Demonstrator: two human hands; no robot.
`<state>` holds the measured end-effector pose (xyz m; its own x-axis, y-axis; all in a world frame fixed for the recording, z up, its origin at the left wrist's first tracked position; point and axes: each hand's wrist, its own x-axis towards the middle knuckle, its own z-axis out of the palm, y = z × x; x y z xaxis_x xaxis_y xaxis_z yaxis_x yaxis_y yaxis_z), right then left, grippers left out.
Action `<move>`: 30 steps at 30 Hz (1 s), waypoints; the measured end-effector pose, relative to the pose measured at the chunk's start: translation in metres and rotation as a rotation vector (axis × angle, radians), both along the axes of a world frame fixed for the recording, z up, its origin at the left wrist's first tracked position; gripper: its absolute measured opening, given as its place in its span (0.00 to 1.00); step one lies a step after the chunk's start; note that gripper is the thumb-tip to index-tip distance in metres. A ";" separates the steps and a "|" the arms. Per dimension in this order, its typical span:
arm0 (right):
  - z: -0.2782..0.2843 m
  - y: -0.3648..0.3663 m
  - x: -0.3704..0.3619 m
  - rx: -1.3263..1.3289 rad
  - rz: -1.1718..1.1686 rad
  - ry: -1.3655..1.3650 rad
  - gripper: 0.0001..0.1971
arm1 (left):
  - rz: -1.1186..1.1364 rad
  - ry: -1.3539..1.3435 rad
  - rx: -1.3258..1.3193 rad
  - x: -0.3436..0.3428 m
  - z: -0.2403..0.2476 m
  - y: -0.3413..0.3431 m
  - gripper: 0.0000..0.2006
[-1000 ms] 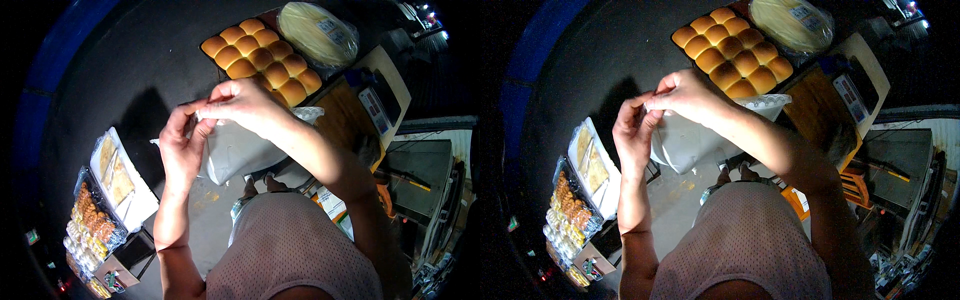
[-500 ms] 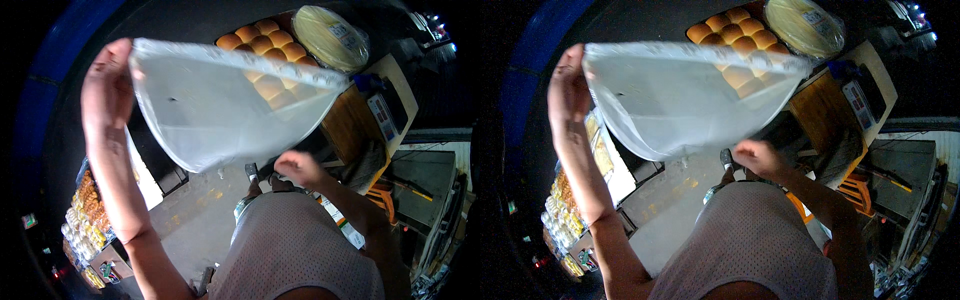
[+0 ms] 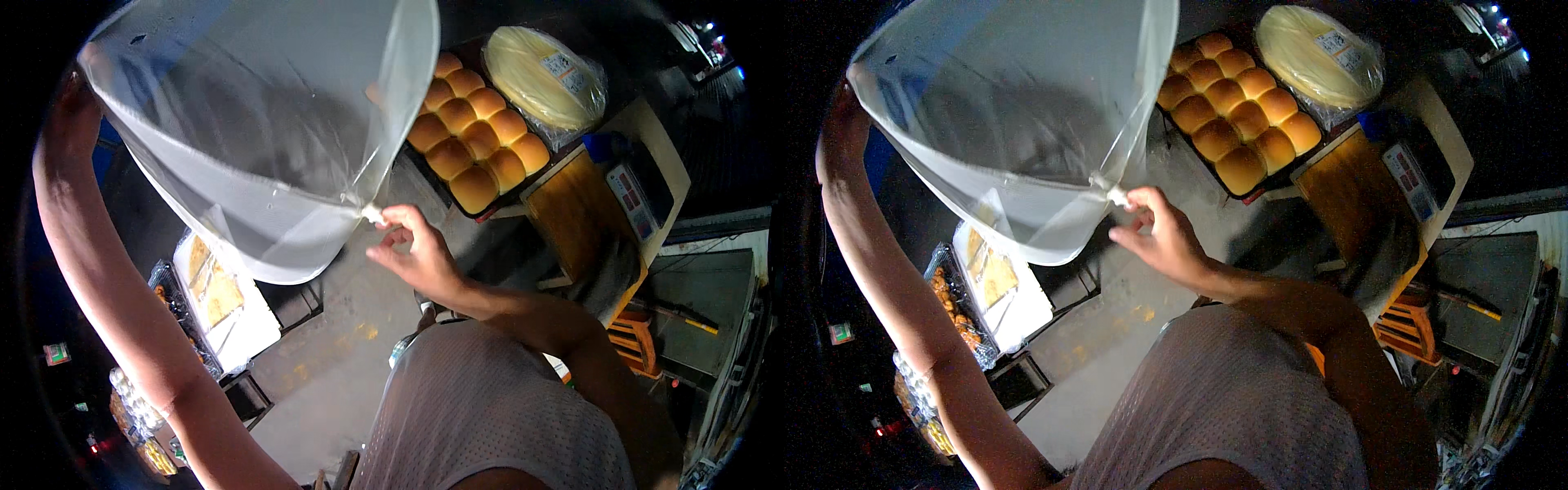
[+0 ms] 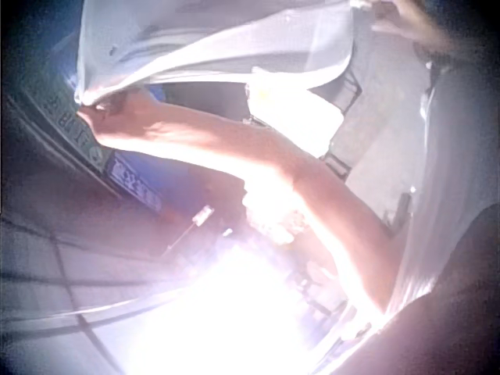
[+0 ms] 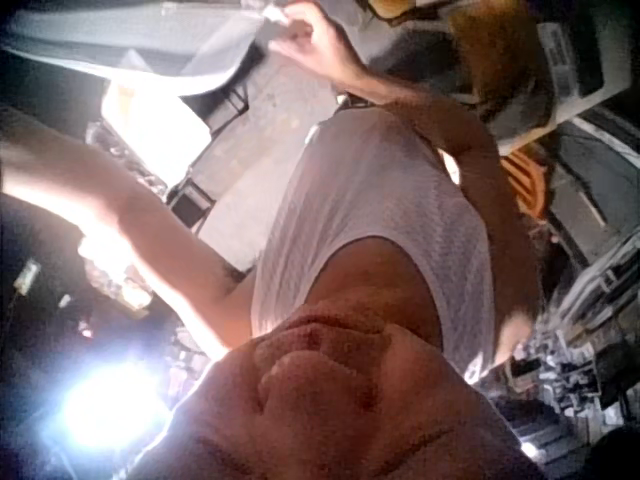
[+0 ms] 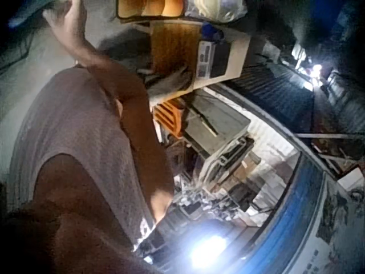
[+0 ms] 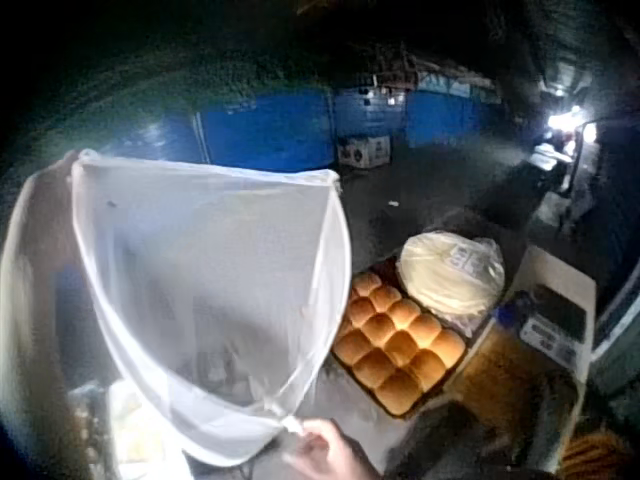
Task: The person covers a tray of bread rolls with a mesh food cover, then walks to a dough processing area. They pick up dough balls from a blue basin, flatten them by hand, and place them into a machine that extrudes shaped dough pieces into a green basin.
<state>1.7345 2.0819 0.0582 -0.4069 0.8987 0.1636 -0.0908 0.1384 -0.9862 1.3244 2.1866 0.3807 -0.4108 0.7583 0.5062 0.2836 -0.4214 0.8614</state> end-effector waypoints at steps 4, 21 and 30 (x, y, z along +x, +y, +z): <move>-0.010 0.047 -0.028 -0.010 -0.104 0.114 0.17 | 0.025 -0.151 0.032 -0.001 0.003 0.006 0.18; 0.054 0.103 -0.064 0.226 -0.220 0.115 0.13 | -0.125 -0.584 0.095 -0.221 -0.023 -0.034 0.14; 0.137 0.129 0.016 0.637 -0.426 -0.232 0.13 | -0.193 -0.878 -0.124 -0.205 -0.191 0.052 0.06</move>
